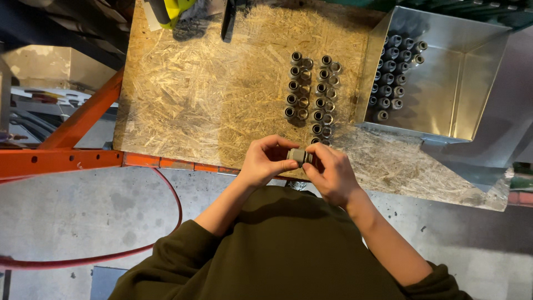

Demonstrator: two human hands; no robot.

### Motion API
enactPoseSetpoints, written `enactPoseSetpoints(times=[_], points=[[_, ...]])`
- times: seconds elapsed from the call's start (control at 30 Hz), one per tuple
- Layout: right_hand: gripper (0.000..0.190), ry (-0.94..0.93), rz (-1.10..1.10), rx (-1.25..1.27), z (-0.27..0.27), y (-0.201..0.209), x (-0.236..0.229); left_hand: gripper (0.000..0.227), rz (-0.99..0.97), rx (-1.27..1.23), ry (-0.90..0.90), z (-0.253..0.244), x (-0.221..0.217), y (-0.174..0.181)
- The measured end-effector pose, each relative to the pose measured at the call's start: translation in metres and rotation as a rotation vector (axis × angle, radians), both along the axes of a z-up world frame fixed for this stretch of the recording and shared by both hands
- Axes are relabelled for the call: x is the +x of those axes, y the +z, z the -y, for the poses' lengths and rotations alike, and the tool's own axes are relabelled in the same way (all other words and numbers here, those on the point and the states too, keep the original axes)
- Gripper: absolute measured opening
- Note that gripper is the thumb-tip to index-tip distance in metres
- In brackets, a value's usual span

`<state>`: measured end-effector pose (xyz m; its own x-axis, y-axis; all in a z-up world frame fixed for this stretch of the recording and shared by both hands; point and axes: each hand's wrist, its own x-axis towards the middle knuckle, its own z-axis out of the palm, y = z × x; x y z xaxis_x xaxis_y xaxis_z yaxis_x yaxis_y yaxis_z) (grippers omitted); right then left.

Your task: The person repeatedly picks up small cylindrical metal parts from a workbench, fits a ring onto each part by hand, and places the assembled units into a metal bin. The process is repeated for multiple parts throughout the clip.

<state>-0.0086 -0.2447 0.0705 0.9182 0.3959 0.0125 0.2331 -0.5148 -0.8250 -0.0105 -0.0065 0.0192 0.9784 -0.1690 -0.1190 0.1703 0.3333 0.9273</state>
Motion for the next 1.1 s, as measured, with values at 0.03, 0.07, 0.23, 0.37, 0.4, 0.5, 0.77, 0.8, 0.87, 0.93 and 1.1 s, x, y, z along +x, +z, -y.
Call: enactPoseSetpoints(times=[0.03,0.07,0.23,0.37,0.4,0.5,0.77,0.8,0.87,0.93,1.1], points=[[0.029,0.019,0.050,-0.010,-0.001,-0.002,0.000,0.055,-0.012,-0.018,-0.008,-0.001,-0.001,-0.001],[0.028,0.037,0.102,-0.020,-0.001,-0.004,0.001,0.057,-0.022,-0.037,-0.017,-0.002,0.000,-0.002],[0.065,-0.038,-0.442,0.315,-0.012,-0.007,-0.002,0.060,0.008,0.007,-0.041,-0.005,-0.001,0.003],[0.061,-0.047,-0.347,0.145,-0.005,0.002,0.007,0.061,-0.011,0.003,-0.042,-0.002,-0.001,-0.006],[0.061,-0.045,-0.349,0.145,-0.007,0.007,0.004,0.061,-0.012,0.003,-0.040,-0.003,-0.003,-0.010],[0.028,-0.045,-0.110,0.105,-0.011,0.017,0.000,0.060,-0.002,0.011,-0.020,-0.004,-0.003,-0.018],[0.072,-0.322,-0.775,0.501,-0.022,-0.010,-0.007,0.062,0.109,0.073,-0.016,-0.004,-0.001,0.007],[0.072,-0.322,-0.774,0.500,-0.018,-0.013,-0.005,0.062,0.110,0.073,-0.016,-0.003,-0.001,0.007],[0.072,-0.165,-0.589,0.456,-0.010,-0.018,0.000,0.060,0.112,0.087,-0.011,-0.002,-0.001,0.008],[0.057,-0.109,-0.419,0.356,-0.009,0.010,0.001,0.059,0.104,0.076,-0.003,-0.002,-0.002,-0.004],[0.037,-0.031,-0.196,0.239,-0.009,0.018,-0.003,0.062,0.091,0.041,0.003,0.000,-0.004,-0.007]])
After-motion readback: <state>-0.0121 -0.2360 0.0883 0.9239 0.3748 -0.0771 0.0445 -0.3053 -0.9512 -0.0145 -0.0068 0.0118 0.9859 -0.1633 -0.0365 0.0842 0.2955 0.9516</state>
